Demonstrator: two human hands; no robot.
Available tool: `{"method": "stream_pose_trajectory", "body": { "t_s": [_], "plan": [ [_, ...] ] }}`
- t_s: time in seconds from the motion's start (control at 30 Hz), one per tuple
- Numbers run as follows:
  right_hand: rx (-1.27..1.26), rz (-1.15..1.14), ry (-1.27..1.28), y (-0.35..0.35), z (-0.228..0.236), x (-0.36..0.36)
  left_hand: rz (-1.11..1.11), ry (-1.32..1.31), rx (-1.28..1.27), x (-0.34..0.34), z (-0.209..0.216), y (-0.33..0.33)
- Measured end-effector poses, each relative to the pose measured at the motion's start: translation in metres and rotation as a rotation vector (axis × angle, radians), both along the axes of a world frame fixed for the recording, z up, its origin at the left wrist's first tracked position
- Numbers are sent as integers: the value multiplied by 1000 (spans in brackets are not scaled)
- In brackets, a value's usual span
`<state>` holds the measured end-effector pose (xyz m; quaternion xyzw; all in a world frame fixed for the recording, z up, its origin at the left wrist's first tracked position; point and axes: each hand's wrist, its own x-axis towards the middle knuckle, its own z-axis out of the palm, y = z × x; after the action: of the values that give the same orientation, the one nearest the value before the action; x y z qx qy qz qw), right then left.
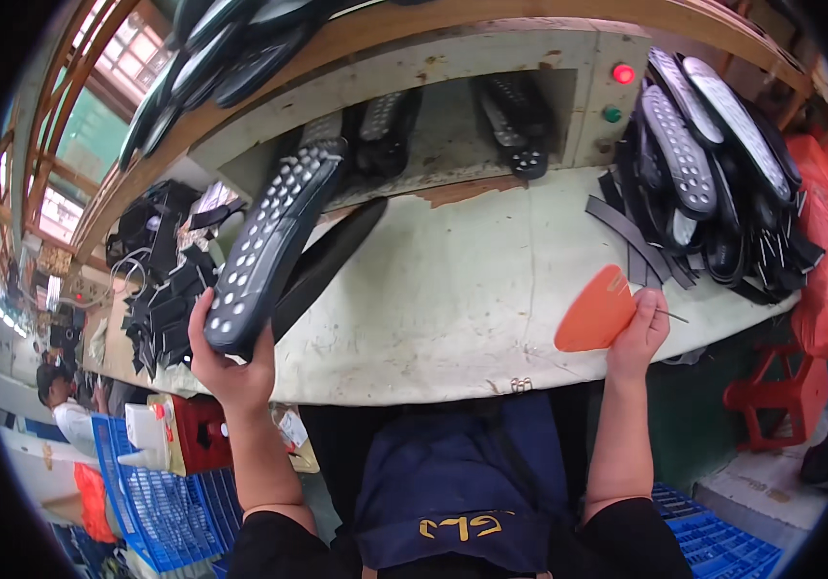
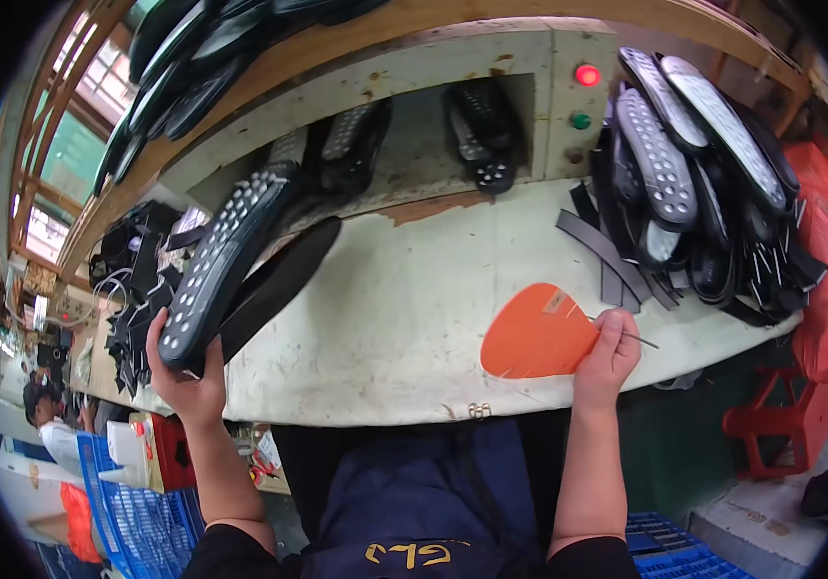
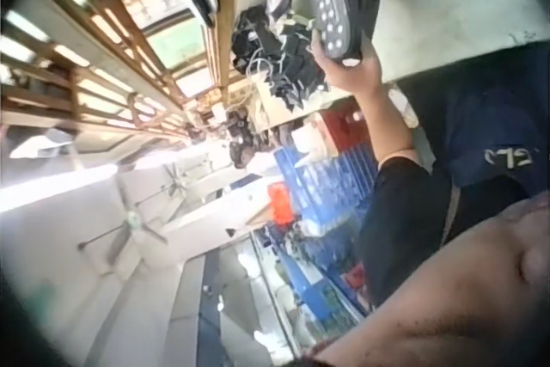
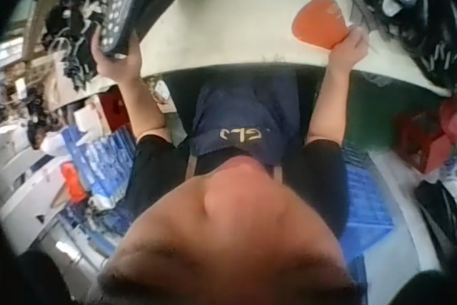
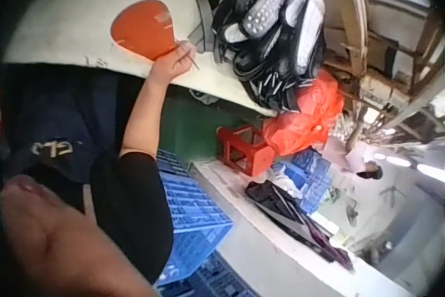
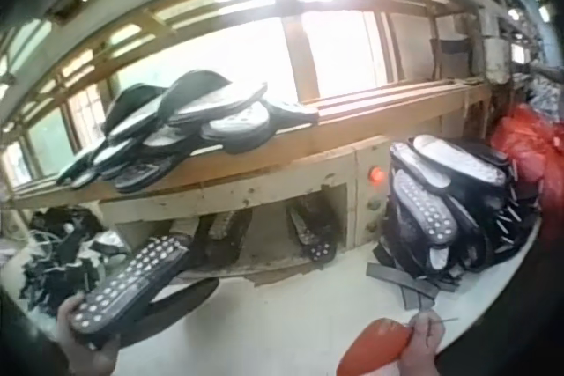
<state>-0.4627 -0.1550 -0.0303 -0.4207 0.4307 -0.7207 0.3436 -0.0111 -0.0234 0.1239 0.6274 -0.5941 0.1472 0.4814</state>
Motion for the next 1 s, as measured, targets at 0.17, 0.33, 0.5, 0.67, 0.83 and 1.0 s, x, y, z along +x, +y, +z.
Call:
{"method": "stream_pose_trajectory", "body": {
  "t_s": [0.17,0.33,0.5,0.67,0.83,1.0],
  "plan": [
    [4,-14,112,-2,-11,-1,208,-110,115,-55,29,-15],
    [7,-14,66,-4,-5,3,-37,-242,235,-97,-60,-100],
    [-28,-5,187,-5,-11,1,-41,-18,307,-121,-103,-160],
    [-14,-25,192,-3,-11,-2,-138,81,306,-109,-49,-169],
    [25,-24,115,-1,-3,0,-390,-300,370,-77,-43,-197],
    [0,-17,75,-1,-7,-4,-521,-520,607,-82,-59,-260]
  ]
}}
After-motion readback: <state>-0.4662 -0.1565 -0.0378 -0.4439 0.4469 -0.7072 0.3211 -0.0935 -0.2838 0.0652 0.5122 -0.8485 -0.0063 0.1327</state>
